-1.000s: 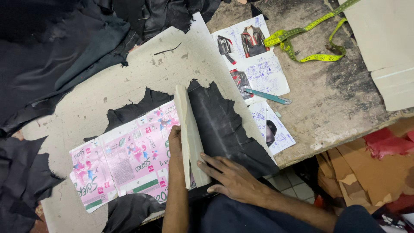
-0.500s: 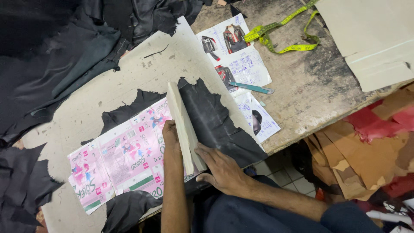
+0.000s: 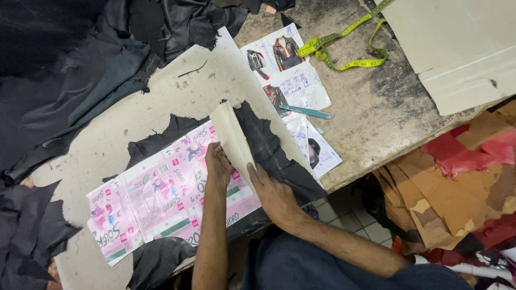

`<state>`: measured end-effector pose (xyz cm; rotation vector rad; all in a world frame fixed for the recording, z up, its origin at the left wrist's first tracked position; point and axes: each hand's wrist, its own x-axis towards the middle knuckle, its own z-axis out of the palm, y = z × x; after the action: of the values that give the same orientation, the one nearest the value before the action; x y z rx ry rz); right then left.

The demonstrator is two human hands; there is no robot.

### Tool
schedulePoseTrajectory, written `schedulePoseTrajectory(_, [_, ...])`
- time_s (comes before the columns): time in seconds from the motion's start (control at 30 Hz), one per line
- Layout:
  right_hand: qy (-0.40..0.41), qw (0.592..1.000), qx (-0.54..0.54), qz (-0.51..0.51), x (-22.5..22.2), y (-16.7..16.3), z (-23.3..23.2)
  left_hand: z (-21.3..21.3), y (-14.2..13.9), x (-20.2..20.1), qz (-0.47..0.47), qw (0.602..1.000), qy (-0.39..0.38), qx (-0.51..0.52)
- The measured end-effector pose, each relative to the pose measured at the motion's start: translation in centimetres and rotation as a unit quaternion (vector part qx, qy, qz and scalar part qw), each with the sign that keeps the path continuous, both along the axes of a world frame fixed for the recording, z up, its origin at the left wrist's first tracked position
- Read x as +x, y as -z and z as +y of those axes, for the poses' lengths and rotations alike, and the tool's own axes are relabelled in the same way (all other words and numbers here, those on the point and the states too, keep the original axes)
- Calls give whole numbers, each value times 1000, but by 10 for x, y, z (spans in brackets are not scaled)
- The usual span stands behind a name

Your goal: The person spreads a black leather hide flat on the cutting table and smooths it with their hands. They place paper pattern pieces on the hide, align and press them flat, then trace around a pattern edge with chalk before lifting the pattern pieces off the leather.

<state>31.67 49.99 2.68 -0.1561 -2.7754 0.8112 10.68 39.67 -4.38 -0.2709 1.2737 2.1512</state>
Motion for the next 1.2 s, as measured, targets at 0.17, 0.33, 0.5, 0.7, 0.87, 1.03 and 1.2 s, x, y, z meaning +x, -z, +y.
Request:
schedulePoseTrajectory(0.17, [3, 998, 64, 0, -2, 14, 1, 17, -56, -12, 150, 906, 35, -395])
schedulePoseTrajectory(0.33, [33, 985, 170, 20, -5, 16, -12, 49, -69, -11, 496, 680, -17, -539])
schedulePoseTrajectory(0.5, [29, 970, 243, -6, -9, 7, -20, 55, -54, -31, 457, 736, 24, -499])
schedulePoseTrajectory(0.7, [39, 967, 251, -14, -4, -2, -20, 22, -33, -41, 208, 956, 43, -201])
schedulePoseTrajectory(0.87, [44, 978, 201, -39, 1, 10, -24, 5, -43, -49, 126, 958, 100, -237])
schedulePoseTrajectory(1.03, [92, 983, 156, 5, 2, 31, -41, -5, -49, -60, 86, 961, 151, -216])
schedulePoseTrajectory(1.2, [88, 989, 95, -65, 5, 55, -55, -9, -41, -72, 72, 958, 188, -204])
